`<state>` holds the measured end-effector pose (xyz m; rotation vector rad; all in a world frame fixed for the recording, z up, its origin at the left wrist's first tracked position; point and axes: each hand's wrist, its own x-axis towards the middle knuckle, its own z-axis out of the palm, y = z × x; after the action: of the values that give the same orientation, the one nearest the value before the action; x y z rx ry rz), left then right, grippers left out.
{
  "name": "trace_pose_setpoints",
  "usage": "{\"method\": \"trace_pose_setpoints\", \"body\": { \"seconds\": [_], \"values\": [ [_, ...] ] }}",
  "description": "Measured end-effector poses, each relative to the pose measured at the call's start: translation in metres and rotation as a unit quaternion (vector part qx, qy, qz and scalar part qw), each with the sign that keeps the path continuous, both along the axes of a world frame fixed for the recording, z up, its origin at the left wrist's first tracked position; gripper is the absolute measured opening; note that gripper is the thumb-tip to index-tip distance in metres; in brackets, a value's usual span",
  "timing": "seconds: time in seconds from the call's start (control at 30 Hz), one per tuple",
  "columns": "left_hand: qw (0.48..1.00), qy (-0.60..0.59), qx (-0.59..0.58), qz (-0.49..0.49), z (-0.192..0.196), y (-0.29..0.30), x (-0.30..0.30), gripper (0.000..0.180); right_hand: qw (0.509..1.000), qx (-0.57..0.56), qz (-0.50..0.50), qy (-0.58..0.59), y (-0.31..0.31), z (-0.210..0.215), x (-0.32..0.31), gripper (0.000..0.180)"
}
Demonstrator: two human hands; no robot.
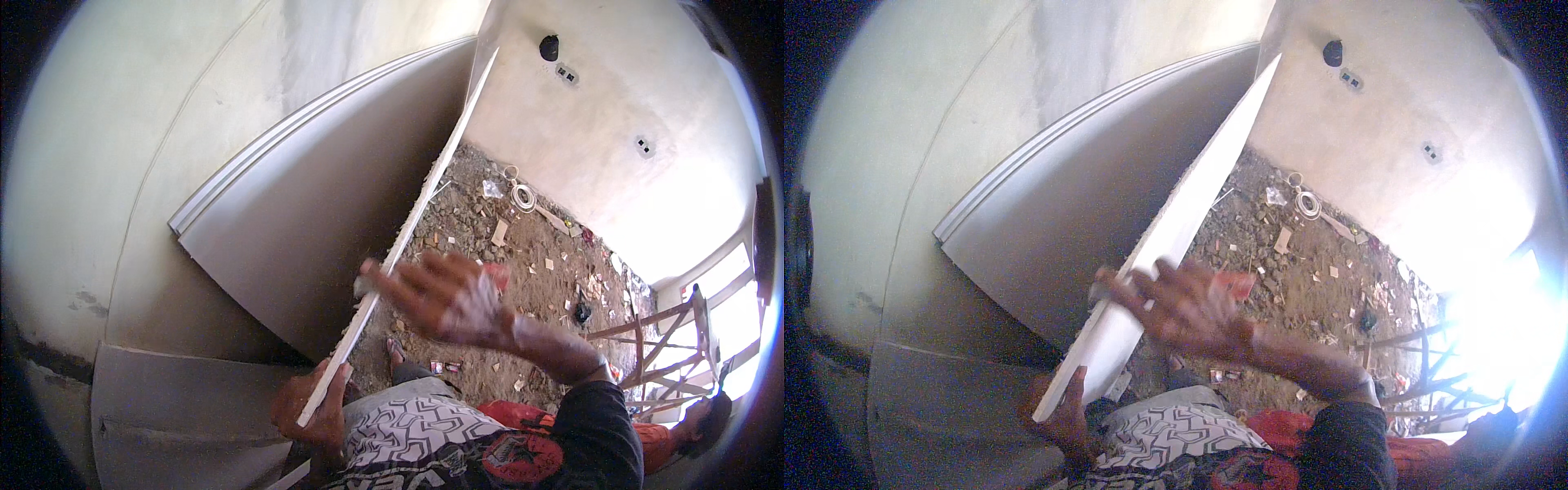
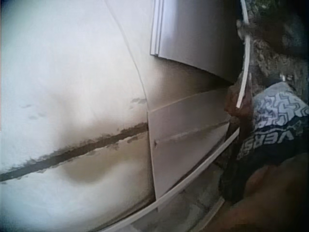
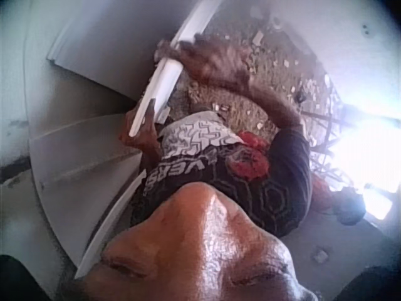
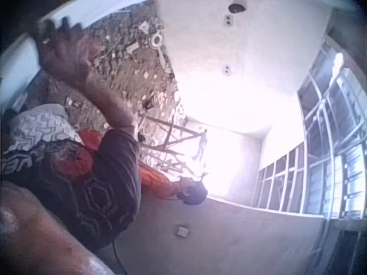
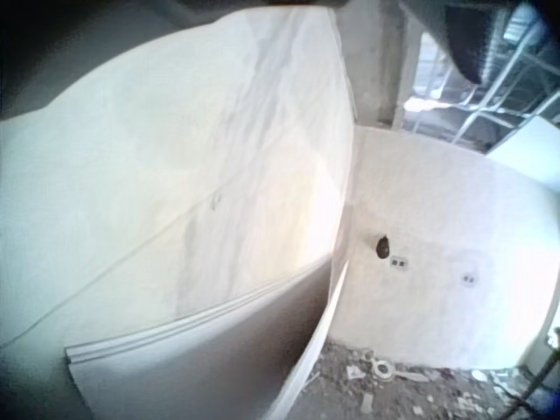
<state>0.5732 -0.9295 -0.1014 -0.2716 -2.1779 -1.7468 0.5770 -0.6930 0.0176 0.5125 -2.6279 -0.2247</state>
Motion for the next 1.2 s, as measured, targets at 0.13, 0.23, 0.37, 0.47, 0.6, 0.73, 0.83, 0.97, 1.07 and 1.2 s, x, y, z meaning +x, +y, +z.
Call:
{"method": "trace_pose_setpoints", "body": {
  "seconds": [0.13, 0.23, 0.37, 0.47, 0.6, 0.73, 0.83, 0.97, 1.07, 1.2],
  "values": [
    [0.998, -0.01, 0.065, 0.017, -0.016, 0.004, -0.001, 0.029, 0.998, -0.044, -0.049, 0.018, 0.054, -0.013, -0.027, 0.056],
    [0.999, -0.026, 0.036, 0.001, -0.018, 0.001, 0.001, 0.024, 0.999, -0.05, -0.017, 0.001, 0.054, -0.009, -0.029, 0.05],
    [0.991, -0.133, -0.023, -0.012, 0.027, 0.002, -0.007, 0.027, 0.99, -0.043, -0.089, 0.098, 0.112, -0.016, -0.066, 0.042],
    [0.972, -0.179, 0.098, 0.116, 0.033, 0.006, -0.005, 0.027, 0.996, -0.044, -0.036, 0.072, 0.087, -0.011, -0.057, 0.043],
    [0.995, -0.015, 0.001, 0.094, 0.012, -0.005, -0.01, 0.027, 0.983, -0.08, -0.129, 0.099, 0.153, -0.018, -0.081, 0.043],
    [0.98, 0.144, -0.124, 0.063, -0.006, -0.013, -0.018, 0.028, 0.988, 0.026, -0.105, 0.109, 0.168, -0.026, -0.099, 0.036],
    [0.985, 0.06, -0.151, 0.053, -0.004, -0.013, -0.017, 0.03, 0.924, -0.021, -0.346, 0.158, 0.275, -0.022, -0.133, 0.029],
    [0.996, -0.03, 0.012, 0.081, 0.013, 0.0, -0.024, 0.034, 0.871, -0.213, -0.398, 0.195, 0.328, -0.106, -0.098, 0.026],
    [0.993, -0.015, 0.046, 0.109, 0.007, -0.02, -0.039, 0.039, 0.89, -0.148, -0.421, 0.089, 0.331, -0.284, -0.04, 0.029],
    [0.985, 0.025, 0.095, 0.142, 0.029, -0.009, -0.052, 0.05, 0.733, -0.331, -0.487, -0.341, 0.306, -0.489, 0.096, 0.031]
  ]
}}
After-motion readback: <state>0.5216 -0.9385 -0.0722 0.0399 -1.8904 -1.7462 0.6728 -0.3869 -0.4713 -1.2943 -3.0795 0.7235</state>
